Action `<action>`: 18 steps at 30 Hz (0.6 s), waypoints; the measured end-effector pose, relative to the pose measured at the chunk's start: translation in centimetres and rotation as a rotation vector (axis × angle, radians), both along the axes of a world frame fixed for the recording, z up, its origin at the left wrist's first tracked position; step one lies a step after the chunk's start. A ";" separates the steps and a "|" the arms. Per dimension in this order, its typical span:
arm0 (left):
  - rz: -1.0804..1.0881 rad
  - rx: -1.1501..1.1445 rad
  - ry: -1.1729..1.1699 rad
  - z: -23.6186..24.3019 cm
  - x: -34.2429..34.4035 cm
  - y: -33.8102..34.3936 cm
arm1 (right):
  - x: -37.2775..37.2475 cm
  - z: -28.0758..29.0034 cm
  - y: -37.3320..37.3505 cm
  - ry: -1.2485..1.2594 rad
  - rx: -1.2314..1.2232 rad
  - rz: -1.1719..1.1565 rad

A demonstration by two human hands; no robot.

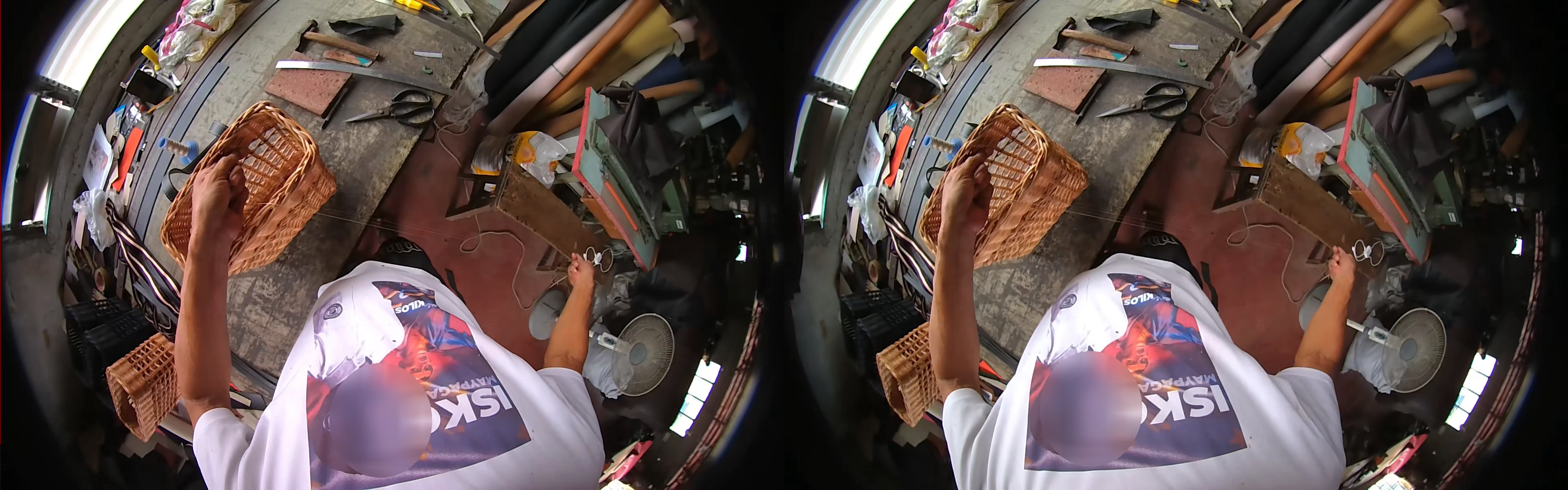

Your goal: Attaching and sewing leather or nylon straps onto a wicker basket in a workshop.

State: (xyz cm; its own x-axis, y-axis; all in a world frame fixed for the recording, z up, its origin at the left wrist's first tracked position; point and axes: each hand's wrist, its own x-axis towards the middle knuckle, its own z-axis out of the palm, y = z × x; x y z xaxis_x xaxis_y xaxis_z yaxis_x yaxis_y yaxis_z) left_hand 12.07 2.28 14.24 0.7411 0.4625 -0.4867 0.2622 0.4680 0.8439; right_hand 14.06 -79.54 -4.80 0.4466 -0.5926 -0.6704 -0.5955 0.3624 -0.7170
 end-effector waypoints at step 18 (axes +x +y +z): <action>0.009 0.137 0.040 -0.4 -0.8 -0.6 | 2.9 22.7 59.1 -1.165 -0.400 1.283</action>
State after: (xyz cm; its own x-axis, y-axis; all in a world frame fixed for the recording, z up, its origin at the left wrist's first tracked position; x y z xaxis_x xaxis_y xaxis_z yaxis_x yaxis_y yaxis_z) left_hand 11.23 1.69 13.82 0.7176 0.5333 -0.4479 0.2934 0.3517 0.8889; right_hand 16.94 -20.46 17.88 0.8089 0.4450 0.3843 0.4951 -0.1630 -0.8534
